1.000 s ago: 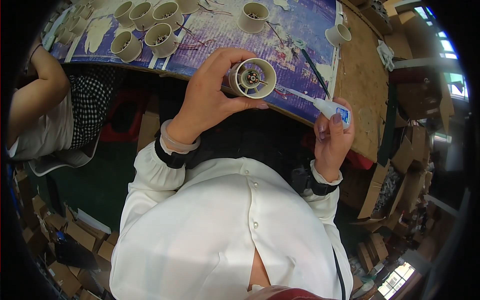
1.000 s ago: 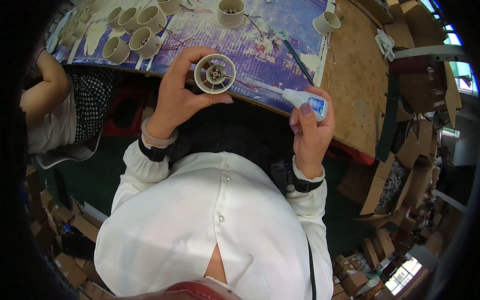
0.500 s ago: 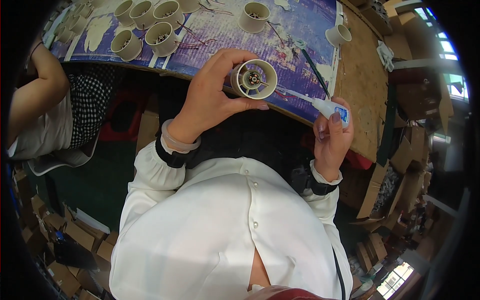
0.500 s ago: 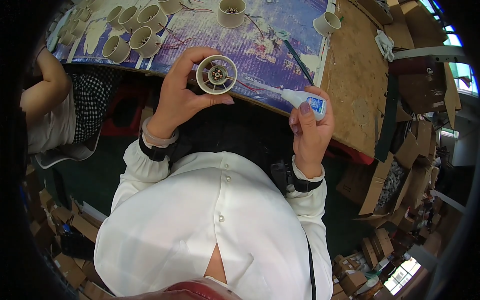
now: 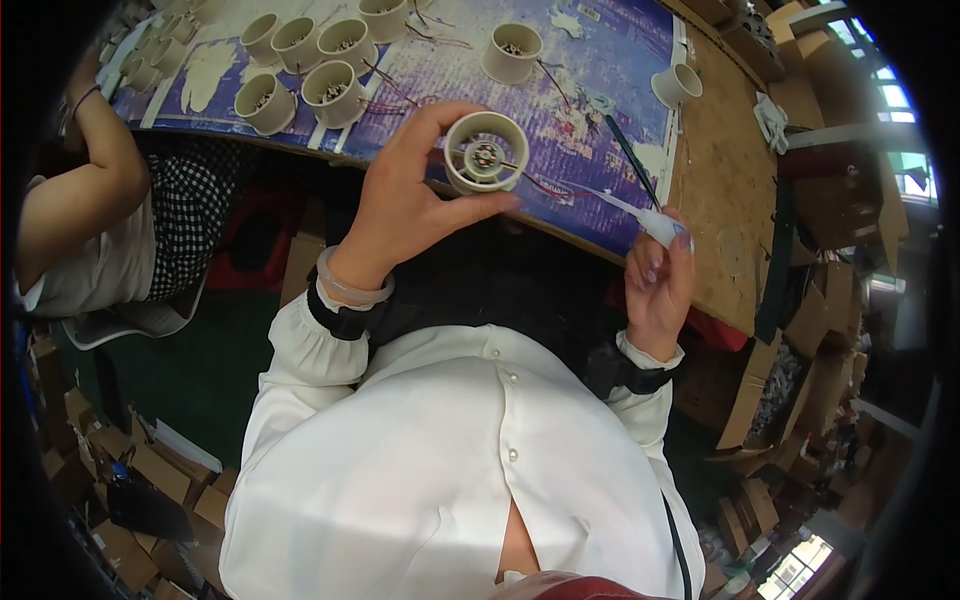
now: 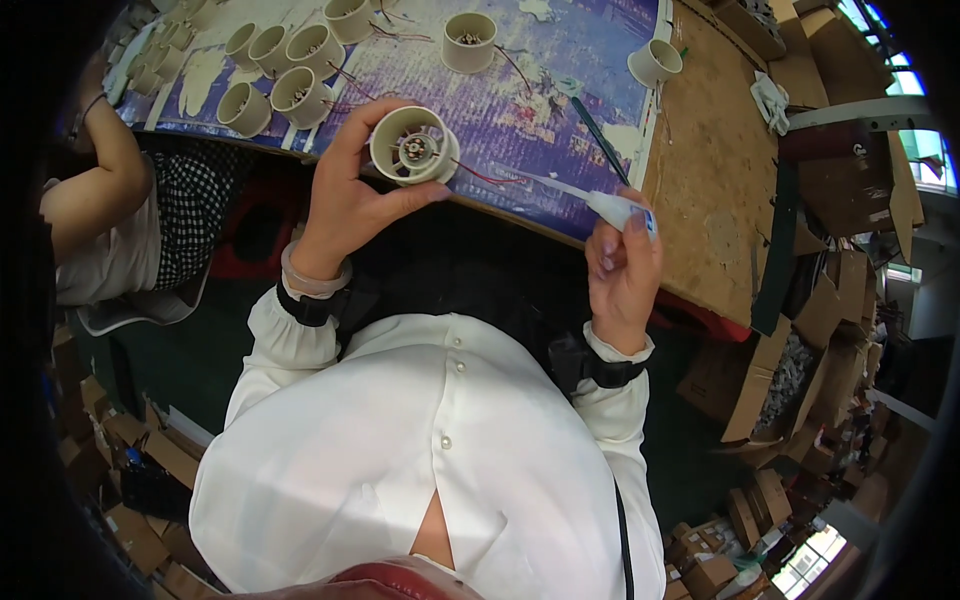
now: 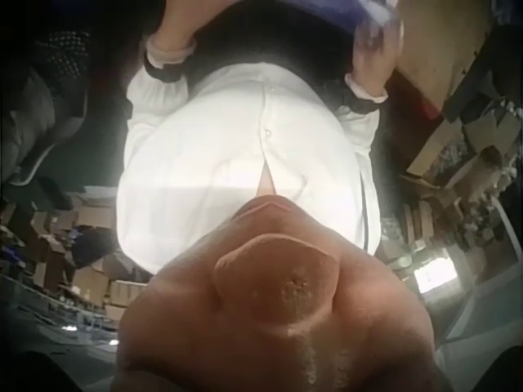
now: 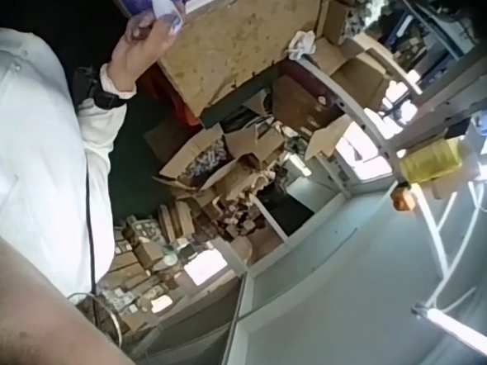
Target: The person applies glue to a plastic housing, inserts a motor, and uses tweezers to pull wires through a hole in the housing before applying more glue.
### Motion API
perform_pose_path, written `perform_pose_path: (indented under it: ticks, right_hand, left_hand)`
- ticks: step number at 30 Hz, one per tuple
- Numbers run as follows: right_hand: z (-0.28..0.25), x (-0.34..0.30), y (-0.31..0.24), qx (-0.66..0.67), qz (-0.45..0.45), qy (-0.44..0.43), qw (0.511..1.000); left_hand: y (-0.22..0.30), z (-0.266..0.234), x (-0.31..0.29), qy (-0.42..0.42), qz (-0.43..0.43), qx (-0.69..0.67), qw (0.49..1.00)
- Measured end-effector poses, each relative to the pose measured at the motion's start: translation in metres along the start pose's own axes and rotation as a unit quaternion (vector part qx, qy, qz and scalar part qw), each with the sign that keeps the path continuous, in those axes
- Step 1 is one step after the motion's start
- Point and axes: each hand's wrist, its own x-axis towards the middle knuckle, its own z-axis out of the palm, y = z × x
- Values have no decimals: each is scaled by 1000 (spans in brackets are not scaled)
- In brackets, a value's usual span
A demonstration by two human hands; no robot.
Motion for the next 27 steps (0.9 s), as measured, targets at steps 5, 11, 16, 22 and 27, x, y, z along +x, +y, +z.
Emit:
perform_pose_path:
  ticks: [5, 11, 16, 22, 27]
  right_hand:
    - [-12, 4, 0, 86, 7, 12, 996]
    - [-13, 5, -2, 95, -5, -3, 995]
    - [-19, 6, -5, 108, -16, -4, 994]
    - [-20, 3, -6, 122, -19, 0, 992]
    - [-14, 1, -2, 163, 7, 1, 987]
  left_hand:
    - [-13, -17, 15, 76, 34, 210, 974]
    - [-33, -23, 36, 58, 89, 487, 867]
    - [-38, -18, 57, 87, 113, 611, 778]
    - [-43, 26, 88, 48, 143, 423, 894]
    - [-55, 36, 101, -23, 114, 376, 919]
